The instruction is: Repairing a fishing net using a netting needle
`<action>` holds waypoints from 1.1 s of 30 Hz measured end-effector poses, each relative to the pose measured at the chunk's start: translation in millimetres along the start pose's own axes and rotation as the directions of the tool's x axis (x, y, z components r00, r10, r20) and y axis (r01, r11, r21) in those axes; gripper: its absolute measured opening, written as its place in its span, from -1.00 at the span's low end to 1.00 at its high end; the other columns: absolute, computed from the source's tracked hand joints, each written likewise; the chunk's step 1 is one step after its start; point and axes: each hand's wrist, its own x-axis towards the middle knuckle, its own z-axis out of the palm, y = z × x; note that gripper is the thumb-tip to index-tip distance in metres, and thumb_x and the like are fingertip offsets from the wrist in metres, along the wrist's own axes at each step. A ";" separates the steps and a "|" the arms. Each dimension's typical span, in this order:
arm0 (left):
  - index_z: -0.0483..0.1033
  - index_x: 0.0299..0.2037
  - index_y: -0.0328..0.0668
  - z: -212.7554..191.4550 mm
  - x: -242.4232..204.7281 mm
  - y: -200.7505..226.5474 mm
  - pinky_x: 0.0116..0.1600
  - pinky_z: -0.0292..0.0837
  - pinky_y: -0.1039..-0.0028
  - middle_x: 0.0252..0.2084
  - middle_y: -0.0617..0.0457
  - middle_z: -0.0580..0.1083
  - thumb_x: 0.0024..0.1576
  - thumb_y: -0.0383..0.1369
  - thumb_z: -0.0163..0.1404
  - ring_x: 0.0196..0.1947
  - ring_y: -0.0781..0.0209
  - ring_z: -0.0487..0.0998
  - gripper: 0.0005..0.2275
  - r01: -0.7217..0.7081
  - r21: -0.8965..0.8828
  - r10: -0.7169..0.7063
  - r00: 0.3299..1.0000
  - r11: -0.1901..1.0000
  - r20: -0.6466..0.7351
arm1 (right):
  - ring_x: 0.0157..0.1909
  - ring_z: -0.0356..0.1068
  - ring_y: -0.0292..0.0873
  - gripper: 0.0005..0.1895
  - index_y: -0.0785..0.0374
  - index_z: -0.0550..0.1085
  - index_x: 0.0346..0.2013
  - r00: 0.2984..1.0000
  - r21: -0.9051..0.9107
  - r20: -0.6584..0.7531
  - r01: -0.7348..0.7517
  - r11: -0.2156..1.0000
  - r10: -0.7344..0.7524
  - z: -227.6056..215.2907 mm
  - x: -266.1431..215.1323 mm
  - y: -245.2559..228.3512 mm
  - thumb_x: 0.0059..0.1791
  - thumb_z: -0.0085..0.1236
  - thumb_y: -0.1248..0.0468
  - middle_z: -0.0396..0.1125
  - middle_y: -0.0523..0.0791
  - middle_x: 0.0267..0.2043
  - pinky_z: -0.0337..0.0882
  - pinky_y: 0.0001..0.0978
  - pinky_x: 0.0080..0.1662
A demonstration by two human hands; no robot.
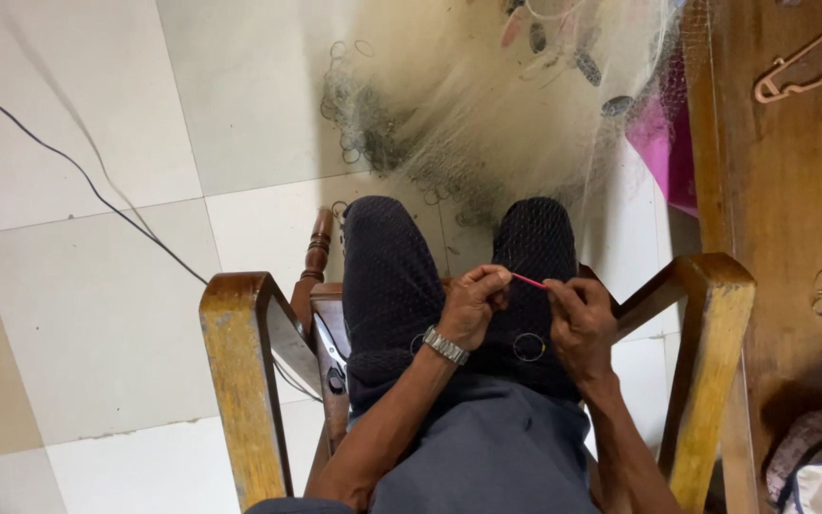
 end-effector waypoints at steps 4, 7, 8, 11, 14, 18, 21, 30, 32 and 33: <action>0.53 -0.41 -0.30 2.2 -2.9 0.5 -0.54 0.36 0.60 -0.63 0.00 0.35 -0.10 -0.49 0.13 -0.66 0.34 0.32 -0.91 -0.041 0.015 0.041 0.999 0.999 -0.021 | -0.29 0.32 -0.10 -0.85 0.12 0.54 -0.24 1.000 -0.016 -0.011 0.004 1.000 -0.004 4.1 -3.7 0.2 -0.08 0.13 0.37 0.24 -0.11 -0.34 0.39 -0.33 -0.26; 0.54 -0.41 -0.33 9.7 -9.7 8.9 -0.55 0.35 0.59 -0.64 0.00 0.34 -0.10 -0.51 0.12 -0.66 0.36 0.31 -0.92 -0.111 0.060 0.113 0.993 0.992 -0.024 | -0.32 0.32 -0.12 -0.86 0.13 0.55 -0.25 1.000 -0.015 -0.019 0.008 1.000 -0.009 4.6 -2.7 -1.1 -0.07 0.12 0.38 0.23 -0.12 -0.38 0.39 -0.36 -0.28; 0.55 -0.42 -0.31 13.4 -13.9 13.2 -0.53 0.34 0.60 -0.64 0.01 0.36 -0.09 -0.50 0.12 -0.65 0.37 0.33 -0.93 -0.169 0.121 0.172 0.985 0.978 -0.021 | -0.31 0.32 -0.11 -0.87 0.15 0.54 -0.25 0.999 -0.036 -0.023 0.030 0.999 -0.031 5.0 -2.1 -2.2 -0.07 0.13 0.38 0.23 -0.12 -0.37 0.39 -0.35 -0.26; 0.57 -0.43 -0.26 16.3 -17.0 16.1 -0.49 0.35 0.60 -0.63 0.04 0.40 -0.08 -0.48 0.13 -0.61 0.40 0.36 -0.94 -0.265 0.258 0.272 0.962 0.929 0.008 | -0.29 0.32 -0.06 -0.84 0.19 0.54 -0.24 0.995 -0.049 -0.027 0.090 0.995 -0.092 8.1 7.2 -7.6 -0.09 0.11 0.42 0.25 -0.09 -0.35 0.40 -0.30 -0.23; 0.58 -0.42 -0.21 15.9 -13.9 13.2 -0.45 0.36 0.59 -0.60 0.06 0.44 -0.05 -0.44 0.13 -0.56 0.42 0.37 -0.95 -0.328 0.376 0.341 0.939 0.866 0.033 | -0.25 0.32 0.00 -0.74 0.22 0.50 -0.16 0.988 -0.023 -0.024 0.151 0.988 -0.151 16.0 17.9 -19.3 -0.11 0.04 0.48 0.26 -0.04 -0.30 0.39 -0.24 -0.18; 0.58 -0.40 -0.20 13.0 -6.3 7.0 -0.39 0.37 0.56 -0.54 0.01 0.48 -0.02 -0.42 0.10 -0.48 0.40 0.41 -0.95 -0.419 0.489 0.442 0.894 0.765 0.076 | -0.19 0.33 0.02 -0.72 0.30 0.43 -0.06 0.994 0.130 -0.032 0.112 0.985 -0.109 26.4 33.7 -41.4 -0.07 -0.03 0.42 0.24 -0.01 -0.23 0.37 -0.23 -0.13; 0.54 -0.43 -0.25 0.1 3.6 -9.5 -0.35 0.39 0.49 -0.53 -0.03 0.45 0.01 -0.51 0.00 -0.44 0.33 0.42 -0.95 -0.492 0.498 0.488 0.860 0.714 0.151 | -0.21 0.31 0.05 -0.70 0.32 0.41 -0.04 0.996 0.207 -0.058 0.073 0.976 -0.062 45.0 38.9 -36.5 -0.08 0.04 0.37 0.20 -0.01 -0.25 0.35 -0.19 -0.16; 0.48 -0.43 -0.27 5.4 4.9 -1.9 -0.37 0.41 0.40 -0.53 -0.08 0.44 0.02 -0.51 0.00 -0.46 0.09 0.50 -0.97 -0.587 0.603 0.577 0.780 0.540 0.243 | -0.29 0.36 -0.08 -0.85 0.29 0.52 -0.25 0.997 0.503 0.058 0.021 0.864 -0.058 -3.0 95.9 -96.1 -0.09 0.05 0.40 0.32 -0.05 -0.33 0.37 -0.35 -0.15; 0.52 -0.45 -0.15 6.8 -2.2 3.8 -0.38 0.40 0.49 -0.53 0.02 0.46 0.00 -0.42 0.05 -0.47 0.16 0.51 -0.97 -0.541 0.624 0.551 0.810 0.564 0.203 | -0.30 0.39 -0.08 -0.89 0.28 0.52 -0.30 0.994 0.475 0.085 0.024 0.880 -0.073 -14.7 97.5 -83.3 -0.11 0.11 0.43 0.36 -0.07 -0.35 0.39 -0.34 -0.19; 0.56 -0.47 -0.03 8.5 -4.5 7.6 -0.39 0.40 0.57 -0.54 0.13 0.48 -0.02 -0.33 0.11 -0.49 0.24 0.53 -0.95 -0.494 0.642 0.524 0.836 0.586 0.164 | -0.32 0.42 -0.07 -0.91 0.27 0.52 -0.35 0.990 0.445 0.110 0.030 0.895 -0.088 -20.7 99.8 -76.7 -0.13 0.17 0.45 0.41 -0.09 -0.37 0.40 -0.33 -0.22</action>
